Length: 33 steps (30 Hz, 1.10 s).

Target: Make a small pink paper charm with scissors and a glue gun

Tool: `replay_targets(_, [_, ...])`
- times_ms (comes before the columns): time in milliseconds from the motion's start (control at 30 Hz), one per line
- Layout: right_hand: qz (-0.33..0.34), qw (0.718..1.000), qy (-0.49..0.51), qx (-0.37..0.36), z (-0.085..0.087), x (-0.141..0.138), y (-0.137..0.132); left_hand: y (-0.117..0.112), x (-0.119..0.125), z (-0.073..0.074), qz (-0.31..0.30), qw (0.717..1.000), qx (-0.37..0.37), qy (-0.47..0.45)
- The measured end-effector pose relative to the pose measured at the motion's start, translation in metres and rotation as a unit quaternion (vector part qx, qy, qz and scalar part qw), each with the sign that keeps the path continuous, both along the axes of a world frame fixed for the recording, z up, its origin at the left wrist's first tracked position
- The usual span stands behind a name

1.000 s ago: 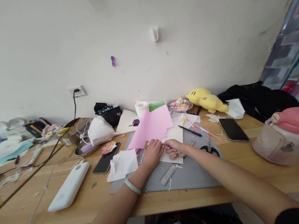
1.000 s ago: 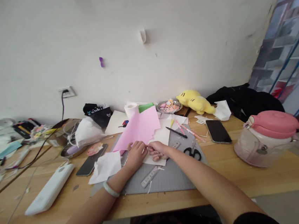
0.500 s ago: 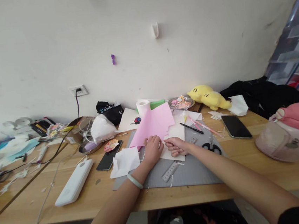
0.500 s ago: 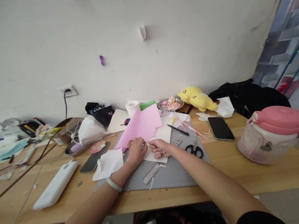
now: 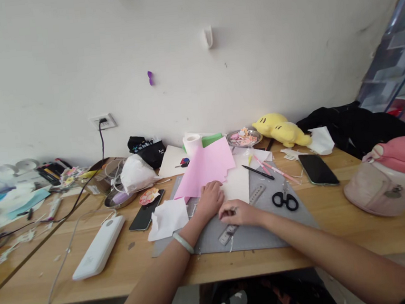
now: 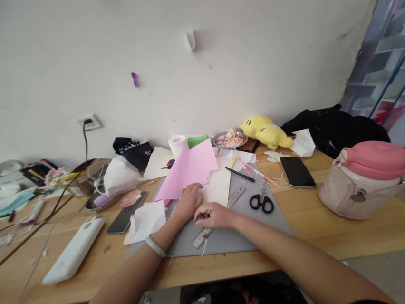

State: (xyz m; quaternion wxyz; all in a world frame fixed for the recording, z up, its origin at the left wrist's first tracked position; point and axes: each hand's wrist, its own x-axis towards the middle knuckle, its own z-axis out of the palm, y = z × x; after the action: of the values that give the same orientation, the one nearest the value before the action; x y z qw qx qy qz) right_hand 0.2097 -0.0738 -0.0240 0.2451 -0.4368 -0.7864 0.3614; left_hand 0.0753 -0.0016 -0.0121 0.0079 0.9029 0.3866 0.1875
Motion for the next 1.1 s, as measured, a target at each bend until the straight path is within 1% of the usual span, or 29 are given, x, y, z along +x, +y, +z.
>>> replay_targets(100, [0.034, 0.994, -0.064, 0.087, 0.004, -0.001, -0.015, 0.001, 0.002, -0.002, -0.003, 1.000, -0.002, 0.006])
replay_targets(167, [0.036, 0.985, -0.107, 0.131, 0.006, -0.002, -0.023, 0.003, 0.003, -0.004, 0.003, 1.000, -0.006, 0.014])
replay_targets(233, [0.027, 0.976, -0.148, 0.160, 0.007, -0.003, -0.029, 0.004, 0.004, -0.007, 0.007, 1.000, -0.014, 0.025])
replay_targets(300, [0.019, 0.967, -0.184, 0.178, 0.009, -0.001, -0.033, 0.006, 0.005, -0.008, 0.008, 0.999, -0.024, 0.037])
replay_targets(400, [0.024, 0.955, -0.224, 0.193, 0.011, 0.005, -0.036, 0.007, 0.006, -0.009, 0.010, 0.998, -0.036, 0.052])
replay_targets(733, [0.062, 0.929, -0.292, 0.221, 0.015, 0.045, -0.043, 0.008, 0.009, -0.009, 0.026, 0.996, -0.052, 0.067])
replay_targets(867, [0.065, 0.915, -0.317, 0.240, 0.012, 0.059, -0.042, 0.009, 0.011, -0.011, 0.060, 0.995, -0.056, 0.061])
replay_targets(1100, [0.079, 0.886, -0.355, 0.287, 0.010, 0.087, -0.036, 0.009, 0.014, -0.013, 0.169, 0.982, -0.075, 0.048])
